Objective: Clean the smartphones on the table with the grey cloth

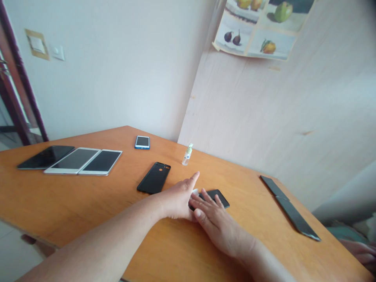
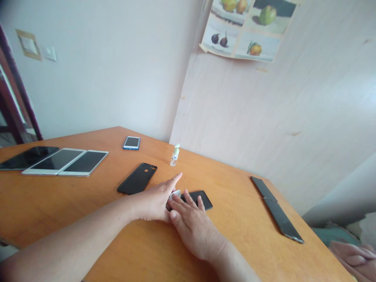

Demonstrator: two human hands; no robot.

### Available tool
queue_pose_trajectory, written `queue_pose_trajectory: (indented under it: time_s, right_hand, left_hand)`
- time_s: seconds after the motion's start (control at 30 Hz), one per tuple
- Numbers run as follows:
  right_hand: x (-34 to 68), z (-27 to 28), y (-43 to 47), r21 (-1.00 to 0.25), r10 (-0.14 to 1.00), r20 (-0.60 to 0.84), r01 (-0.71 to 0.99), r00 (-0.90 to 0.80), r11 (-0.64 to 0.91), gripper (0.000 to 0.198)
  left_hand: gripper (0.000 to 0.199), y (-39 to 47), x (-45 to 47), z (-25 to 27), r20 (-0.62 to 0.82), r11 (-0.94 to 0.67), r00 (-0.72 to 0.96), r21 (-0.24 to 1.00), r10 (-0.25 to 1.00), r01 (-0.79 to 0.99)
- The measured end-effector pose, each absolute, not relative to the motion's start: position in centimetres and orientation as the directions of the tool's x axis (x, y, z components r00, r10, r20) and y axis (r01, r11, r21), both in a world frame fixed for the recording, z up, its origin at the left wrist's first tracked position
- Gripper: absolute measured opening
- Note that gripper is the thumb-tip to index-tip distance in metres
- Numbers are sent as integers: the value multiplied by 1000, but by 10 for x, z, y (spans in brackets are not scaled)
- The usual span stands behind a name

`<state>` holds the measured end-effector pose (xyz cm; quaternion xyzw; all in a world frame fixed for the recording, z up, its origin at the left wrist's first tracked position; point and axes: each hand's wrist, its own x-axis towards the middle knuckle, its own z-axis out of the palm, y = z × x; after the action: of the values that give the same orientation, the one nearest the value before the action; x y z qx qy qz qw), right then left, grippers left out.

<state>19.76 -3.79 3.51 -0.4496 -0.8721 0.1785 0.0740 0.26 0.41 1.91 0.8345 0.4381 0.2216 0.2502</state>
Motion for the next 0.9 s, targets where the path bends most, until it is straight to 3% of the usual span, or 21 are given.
queue_pose_trajectory:
  time_s: [0.1, 0.23, 0.4, 0.5, 0.67, 0.9]
  right_hand:
    - [191, 41, -44, -363, 789, -30, 742, -614, 564, 50]
    - [217, 34, -26, -277, 905, 8, 868, -426, 411, 53]
    - [243, 23, -8, -343, 949, 33, 888, -313, 305, 53]
    - [256, 22, 1, -360, 960, 146, 891, -239, 277, 48]
    - [290, 16, 22, -269, 974, 226, 962, 27, 35, 46]
    - [285, 6, 27, -264, 984, 175, 960, -46, 92, 41]
  left_hand:
    - [124, 5, 2, 18, 146, -492, 525, 617, 838, 614]
    - [123, 3, 4, 21, 106, -455, 501, 610, 859, 649]
    - [112, 0, 6, 23, 113, -457, 488, 576, 865, 677]
    - [106, 1, 5, 23, 117, -470, 499, 568, 859, 675]
    - [96, 4, 5, 22, 143, -506, 520, 541, 842, 672]
    - [87, 6, 3, 22, 180, -523, 510, 512, 841, 681]
